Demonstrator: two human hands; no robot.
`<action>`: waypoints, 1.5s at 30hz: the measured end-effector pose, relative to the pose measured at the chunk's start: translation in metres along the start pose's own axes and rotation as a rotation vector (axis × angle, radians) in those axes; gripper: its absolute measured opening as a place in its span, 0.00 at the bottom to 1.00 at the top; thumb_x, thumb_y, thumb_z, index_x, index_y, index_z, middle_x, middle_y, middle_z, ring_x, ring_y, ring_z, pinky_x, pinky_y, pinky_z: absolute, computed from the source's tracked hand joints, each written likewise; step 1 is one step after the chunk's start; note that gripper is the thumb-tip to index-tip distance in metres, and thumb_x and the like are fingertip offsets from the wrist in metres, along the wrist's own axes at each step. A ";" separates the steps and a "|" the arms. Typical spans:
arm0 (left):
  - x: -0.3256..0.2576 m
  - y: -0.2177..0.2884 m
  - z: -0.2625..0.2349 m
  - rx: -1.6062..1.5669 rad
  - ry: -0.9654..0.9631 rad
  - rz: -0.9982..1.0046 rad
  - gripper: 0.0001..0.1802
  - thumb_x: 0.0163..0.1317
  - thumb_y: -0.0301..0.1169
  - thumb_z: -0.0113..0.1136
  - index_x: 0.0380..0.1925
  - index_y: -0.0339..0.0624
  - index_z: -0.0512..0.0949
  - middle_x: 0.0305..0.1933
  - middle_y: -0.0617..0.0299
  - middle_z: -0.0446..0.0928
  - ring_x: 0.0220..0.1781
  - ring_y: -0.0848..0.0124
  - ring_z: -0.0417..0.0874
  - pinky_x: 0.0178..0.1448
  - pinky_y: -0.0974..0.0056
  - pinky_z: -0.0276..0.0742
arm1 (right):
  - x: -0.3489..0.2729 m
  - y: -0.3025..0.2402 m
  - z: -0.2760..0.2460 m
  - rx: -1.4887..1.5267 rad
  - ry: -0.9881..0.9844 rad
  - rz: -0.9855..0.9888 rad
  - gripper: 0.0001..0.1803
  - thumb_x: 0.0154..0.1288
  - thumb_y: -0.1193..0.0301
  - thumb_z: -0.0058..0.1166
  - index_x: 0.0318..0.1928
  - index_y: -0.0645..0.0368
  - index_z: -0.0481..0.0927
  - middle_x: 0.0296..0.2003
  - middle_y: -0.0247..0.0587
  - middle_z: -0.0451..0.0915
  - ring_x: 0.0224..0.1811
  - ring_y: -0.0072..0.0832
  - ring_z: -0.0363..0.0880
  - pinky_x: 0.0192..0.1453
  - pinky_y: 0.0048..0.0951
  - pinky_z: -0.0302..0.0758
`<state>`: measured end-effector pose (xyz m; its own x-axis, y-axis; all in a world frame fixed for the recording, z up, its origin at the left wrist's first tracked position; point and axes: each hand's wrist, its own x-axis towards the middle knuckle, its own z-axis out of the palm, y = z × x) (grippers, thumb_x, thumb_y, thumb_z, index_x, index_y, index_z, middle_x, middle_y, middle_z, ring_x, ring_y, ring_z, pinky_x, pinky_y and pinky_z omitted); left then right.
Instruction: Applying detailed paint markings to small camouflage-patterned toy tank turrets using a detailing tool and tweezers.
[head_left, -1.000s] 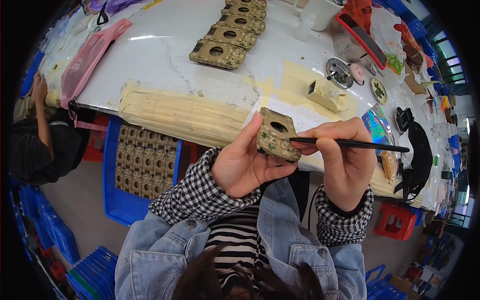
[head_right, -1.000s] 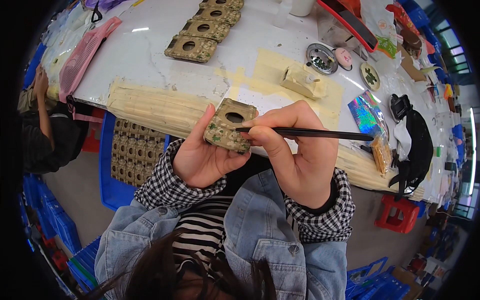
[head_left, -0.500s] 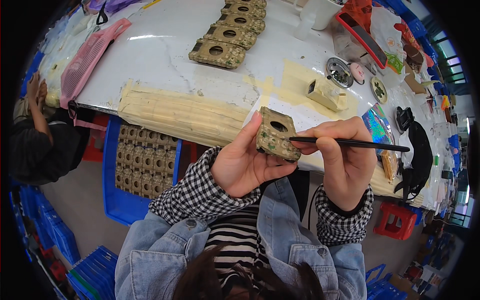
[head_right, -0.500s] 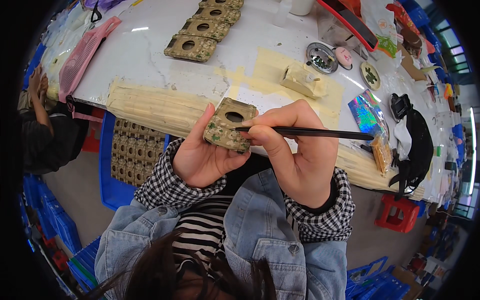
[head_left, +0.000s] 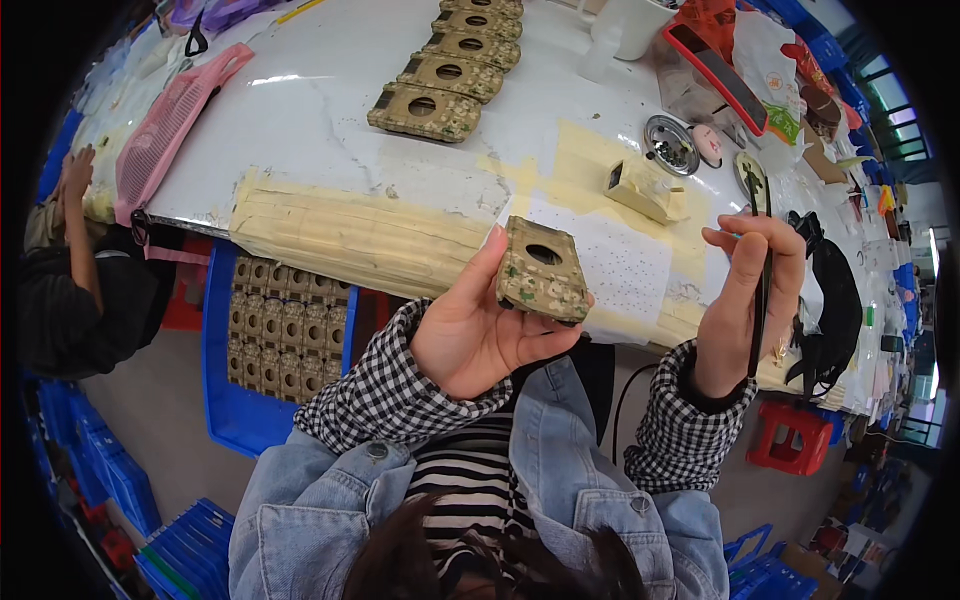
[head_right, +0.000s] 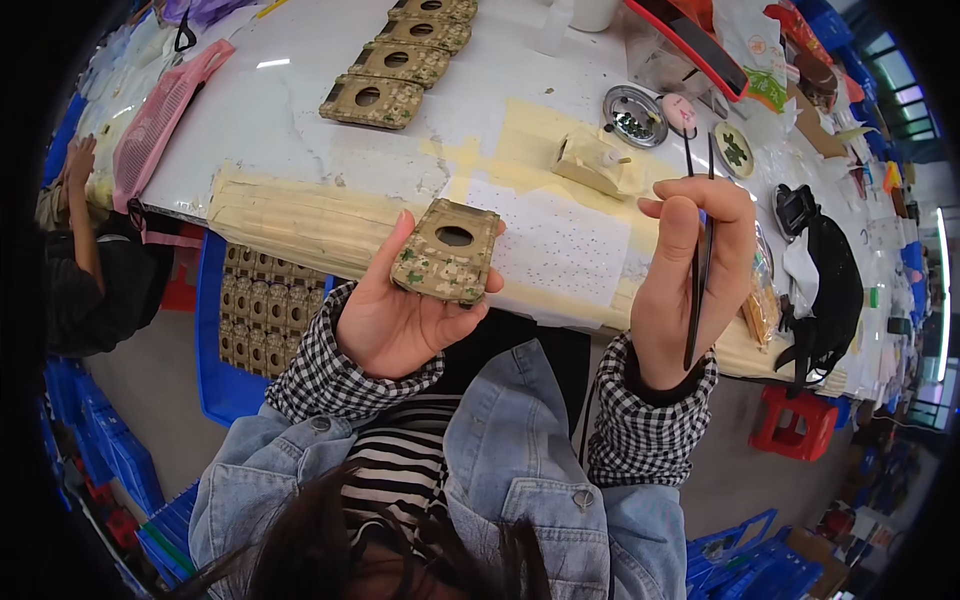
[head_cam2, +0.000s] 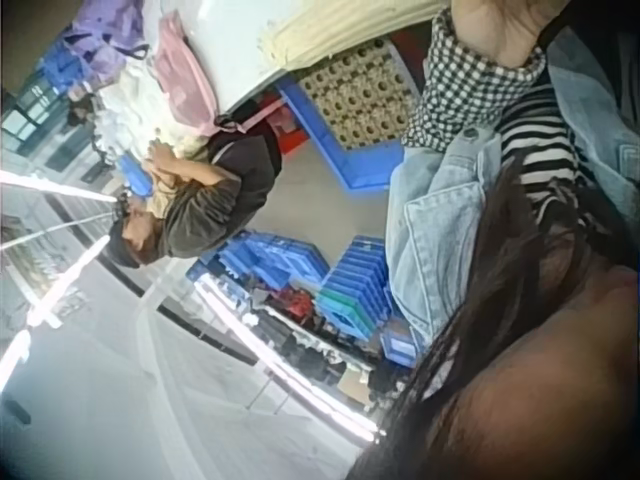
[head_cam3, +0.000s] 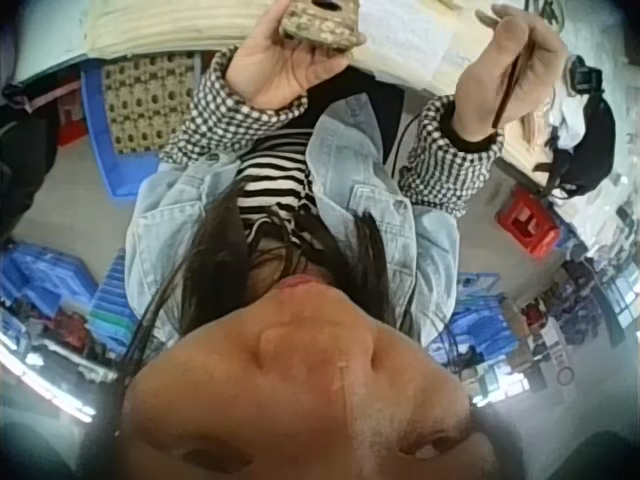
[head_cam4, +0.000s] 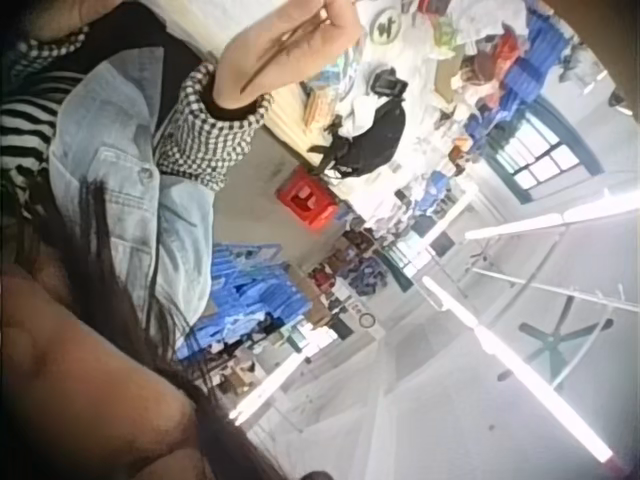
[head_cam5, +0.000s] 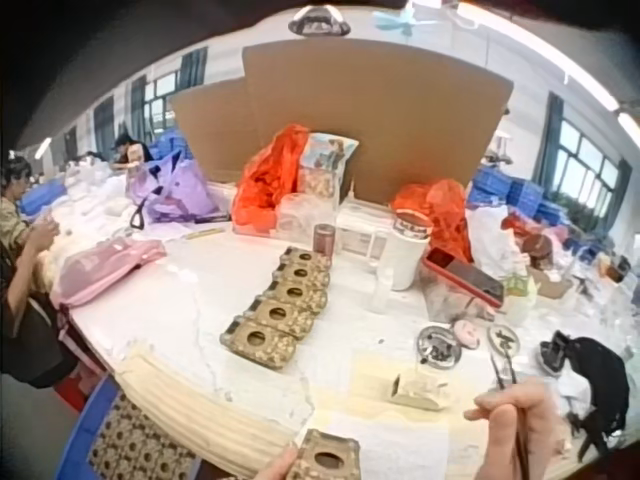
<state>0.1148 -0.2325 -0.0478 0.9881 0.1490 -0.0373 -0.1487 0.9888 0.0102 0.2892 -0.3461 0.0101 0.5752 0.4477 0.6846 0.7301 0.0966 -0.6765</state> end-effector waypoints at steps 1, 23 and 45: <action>0.000 0.000 0.000 -0.007 -0.003 0.001 0.36 0.70 0.53 0.25 0.65 0.34 0.48 0.50 0.39 0.71 0.49 0.56 0.80 0.54 0.61 0.80 | 0.003 0.009 -0.002 -0.104 -0.003 -0.042 0.08 0.67 0.73 0.49 0.40 0.66 0.74 0.29 0.42 0.78 0.32 0.24 0.76 0.39 0.23 0.71; 0.004 -0.001 -0.003 -0.056 -0.029 0.009 0.37 0.70 0.53 0.26 0.66 0.33 0.47 0.52 0.37 0.70 0.51 0.55 0.78 0.54 0.59 0.81 | 0.012 0.023 0.003 -0.434 0.071 -0.217 0.03 0.57 0.79 0.58 0.32 0.63 0.79 0.27 0.40 0.78 0.31 0.28 0.75 0.37 0.25 0.69; 0.002 -0.003 0.000 0.088 0.065 -0.003 0.30 0.70 0.53 0.28 0.59 0.42 0.61 0.51 0.53 0.74 0.50 0.62 0.79 0.54 0.58 0.80 | -0.025 -0.023 0.027 0.341 -0.313 0.150 0.04 0.67 0.76 0.46 0.37 0.66 0.71 0.30 0.41 0.76 0.31 0.20 0.73 0.37 0.20 0.74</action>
<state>0.1170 -0.2349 -0.0482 0.9836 0.1489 -0.1020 -0.1390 0.9855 0.0976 0.2475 -0.3352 0.0011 0.4876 0.7199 0.4940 0.4549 0.2735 -0.8475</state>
